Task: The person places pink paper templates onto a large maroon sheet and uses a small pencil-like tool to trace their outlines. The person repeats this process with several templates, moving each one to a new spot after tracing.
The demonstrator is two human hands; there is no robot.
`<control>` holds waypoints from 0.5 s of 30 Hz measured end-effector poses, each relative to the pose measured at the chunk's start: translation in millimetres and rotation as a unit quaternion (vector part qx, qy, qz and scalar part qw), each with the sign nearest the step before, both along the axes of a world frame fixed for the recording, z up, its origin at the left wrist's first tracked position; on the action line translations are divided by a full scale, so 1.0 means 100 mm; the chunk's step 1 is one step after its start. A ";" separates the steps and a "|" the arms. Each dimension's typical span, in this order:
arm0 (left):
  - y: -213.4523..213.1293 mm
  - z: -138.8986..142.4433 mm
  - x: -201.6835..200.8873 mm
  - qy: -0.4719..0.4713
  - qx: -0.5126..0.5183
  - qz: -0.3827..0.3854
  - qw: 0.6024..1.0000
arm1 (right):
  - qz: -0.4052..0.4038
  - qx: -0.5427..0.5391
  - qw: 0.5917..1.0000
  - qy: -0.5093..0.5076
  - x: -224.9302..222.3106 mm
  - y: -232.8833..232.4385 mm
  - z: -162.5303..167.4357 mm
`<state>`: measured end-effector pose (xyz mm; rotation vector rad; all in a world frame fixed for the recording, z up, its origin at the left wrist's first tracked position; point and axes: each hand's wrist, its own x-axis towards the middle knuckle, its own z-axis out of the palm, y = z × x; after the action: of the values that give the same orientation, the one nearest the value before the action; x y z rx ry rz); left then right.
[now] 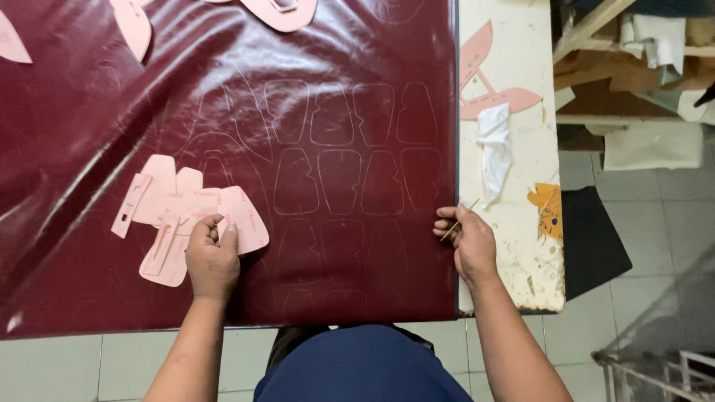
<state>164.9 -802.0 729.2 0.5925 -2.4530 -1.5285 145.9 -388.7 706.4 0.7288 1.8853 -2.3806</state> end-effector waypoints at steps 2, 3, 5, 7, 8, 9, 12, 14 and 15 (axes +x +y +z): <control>0.01 0.02 0.00 0.022 0.027 -0.007 0.999 | 0.012 0.007 1.000 0.008 0.01 0.00 0.00; 0.01 0.02 0.00 0.033 0.040 -0.010 0.999 | 0.019 0.010 1.000 0.012 0.01 0.01 -0.01; 0.01 0.03 0.00 0.022 0.040 -0.005 0.999 | 0.023 0.013 1.000 0.010 0.03 0.02 -0.02; 0.01 0.02 -0.01 0.022 0.041 -0.002 0.999 | 0.029 0.015 0.999 0.010 0.03 0.03 -0.03; 0.00 0.02 -0.01 0.026 0.041 -0.002 0.999 | 0.033 0.017 0.999 0.011 0.03 0.04 -0.04; 0.01 0.02 -0.02 0.031 0.041 -0.003 0.999 | 0.036 0.018 0.999 0.012 0.03 0.05 -0.05; 0.00 0.03 -0.03 0.018 0.042 0.005 0.999 | 0.049 0.017 0.998 0.018 0.03 0.07 -0.09; 0.00 0.04 -0.04 0.004 0.021 0.009 1.000 | 0.054 0.020 0.998 0.006 0.04 0.07 -0.12; -0.01 0.04 -0.04 -0.003 0.011 0.010 1.000 | 0.056 0.021 0.998 0.000 0.04 0.07 -0.13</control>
<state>161.1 -802.9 733.4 0.6248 -2.4295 -1.5500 149.5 -381.7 693.8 0.6084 1.9279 -2.2813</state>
